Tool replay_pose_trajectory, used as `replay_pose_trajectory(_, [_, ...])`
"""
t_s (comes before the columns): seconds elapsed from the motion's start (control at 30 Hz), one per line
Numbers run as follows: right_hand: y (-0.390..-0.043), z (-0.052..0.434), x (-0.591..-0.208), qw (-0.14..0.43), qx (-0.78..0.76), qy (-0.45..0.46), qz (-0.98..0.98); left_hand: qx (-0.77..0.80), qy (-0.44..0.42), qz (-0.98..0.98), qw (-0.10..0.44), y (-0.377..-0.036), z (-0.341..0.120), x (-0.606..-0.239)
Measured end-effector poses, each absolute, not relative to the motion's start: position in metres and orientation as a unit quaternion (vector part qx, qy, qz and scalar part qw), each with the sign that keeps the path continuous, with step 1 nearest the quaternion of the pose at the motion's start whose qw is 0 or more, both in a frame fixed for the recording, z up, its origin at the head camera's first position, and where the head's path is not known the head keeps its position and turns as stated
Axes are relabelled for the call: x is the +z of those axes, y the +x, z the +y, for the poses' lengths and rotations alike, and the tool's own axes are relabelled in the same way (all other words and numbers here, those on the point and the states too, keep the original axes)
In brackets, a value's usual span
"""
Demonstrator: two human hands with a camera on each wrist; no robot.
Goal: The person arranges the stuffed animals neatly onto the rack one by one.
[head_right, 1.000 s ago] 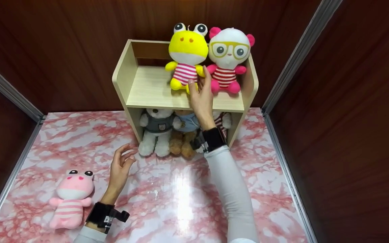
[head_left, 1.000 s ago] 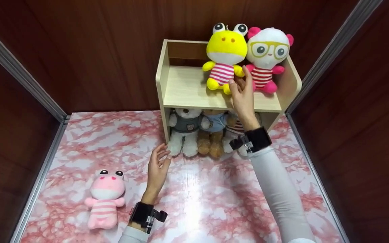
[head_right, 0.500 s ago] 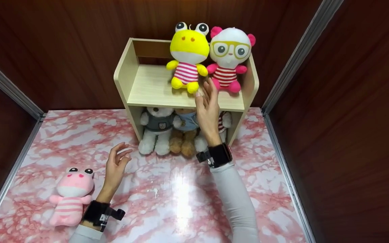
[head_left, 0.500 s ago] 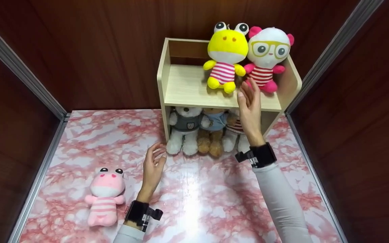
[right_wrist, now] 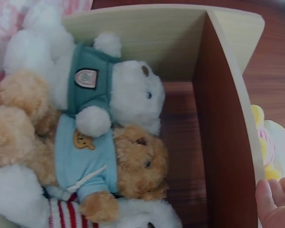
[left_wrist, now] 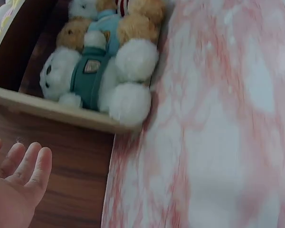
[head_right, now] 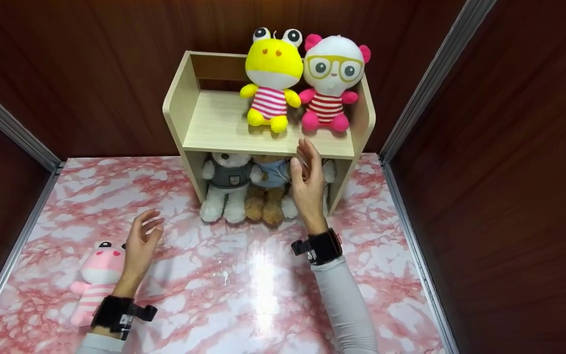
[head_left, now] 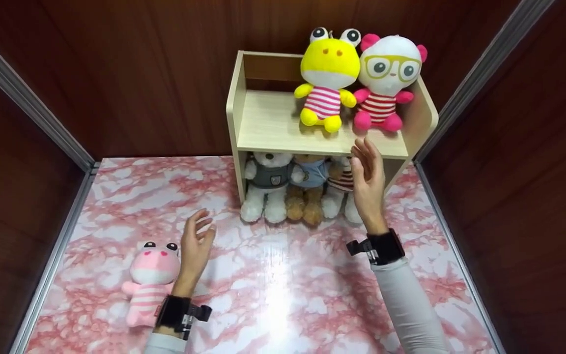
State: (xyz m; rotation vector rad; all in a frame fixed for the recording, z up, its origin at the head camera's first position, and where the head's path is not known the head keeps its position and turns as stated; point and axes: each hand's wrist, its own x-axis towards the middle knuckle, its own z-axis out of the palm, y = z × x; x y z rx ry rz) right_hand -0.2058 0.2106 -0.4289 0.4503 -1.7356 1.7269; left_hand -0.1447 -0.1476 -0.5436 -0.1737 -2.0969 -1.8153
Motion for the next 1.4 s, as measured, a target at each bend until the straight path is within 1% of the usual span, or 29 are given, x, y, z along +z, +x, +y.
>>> replay_pose_trajectory(0.2, [-0.194, 0.214, -0.44, 0.313, 0.661, 0.161, -0.663, -0.604, -0.028, -0.768, 0.211, -0.153, -0.177, -0.578])
replay_pose_trajectory(0.3, [-0.19, 0.216, -0.448, 0.308, 0.663, 0.163, -0.663, -0.57, 0.003, -0.791, 0.222, -0.151, -0.192, -0.583])
replay_pose_trajectory(0.43, [-0.184, 0.219, -0.459, 0.297, 0.661, 0.155, -0.671, -0.511, 0.043, -0.829, 0.223, -0.146, -0.212, -0.586])
replay_pose_trajectory(0.63, [-0.174, 0.225, -0.478, 0.272, 0.669, 0.141, -0.677, -0.369, 0.092, -0.897, 0.227, -0.139, -0.241, -0.592])
replay_pose_trajectory(0.7, [-0.172, 0.226, -0.485, 0.264, 0.669, 0.136, -0.681, -0.326, 0.112, -0.917, 0.198, -0.138, -0.25, -0.594])
replay_pose_trajectory(0.73, [-0.171, 0.227, -0.489, 0.26, 0.668, 0.133, -0.684, -0.311, 0.121, -0.926, 0.176, -0.137, -0.254, -0.594])
replay_pose_trajectory(0.87, [-0.165, 0.23, -0.503, 0.245, 0.652, 0.115, -0.709, -0.292, 0.163, -0.94, 0.061, -0.132, -0.266, -0.597])
replay_pose_trajectory(0.93, [-0.163, 0.23, -0.509, 0.233, 0.647, 0.107, -0.718, -0.296, 0.179, -0.938, 0.018, -0.13, -0.271, -0.598])
replay_pose_trajectory(1.03, [-0.16, 0.23, -0.517, 0.216, 0.646, 0.099, -0.725, -0.304, 0.19, -0.933, -0.02, -0.128, -0.274, -0.601])
replay_pose_trajectory(1.1, [-0.158, 0.23, -0.521, 0.211, 0.649, 0.097, -0.725, -0.307, 0.188, -0.932, -0.031, -0.128, -0.274, -0.602])
replay_pose_trajectory(1.17, [-0.158, 0.229, -0.524, 0.21, 0.644, 0.096, -0.729, -0.31, 0.184, -0.932, -0.032, -0.129, -0.273, -0.603])
replay_pose_trajectory(1.27, [-0.157, 0.227, -0.529, 0.214, 0.63, 0.098, -0.741, -0.305, 0.18, -0.935, -0.018, -0.13, -0.27, -0.604])
replay_pose_trajectory(1.33, [-0.155, 0.226, -0.531, 0.214, 0.62, 0.101, -0.748, -0.306, 0.182, -0.935, 0.007, -0.129, -0.267, -0.604])
replay_pose_trajectory(1.4, [-0.154, 0.224, -0.532, 0.209, 0.616, 0.102, -0.753, -0.315, 0.183, -0.93, 0.05, -0.129, -0.262, -0.602])
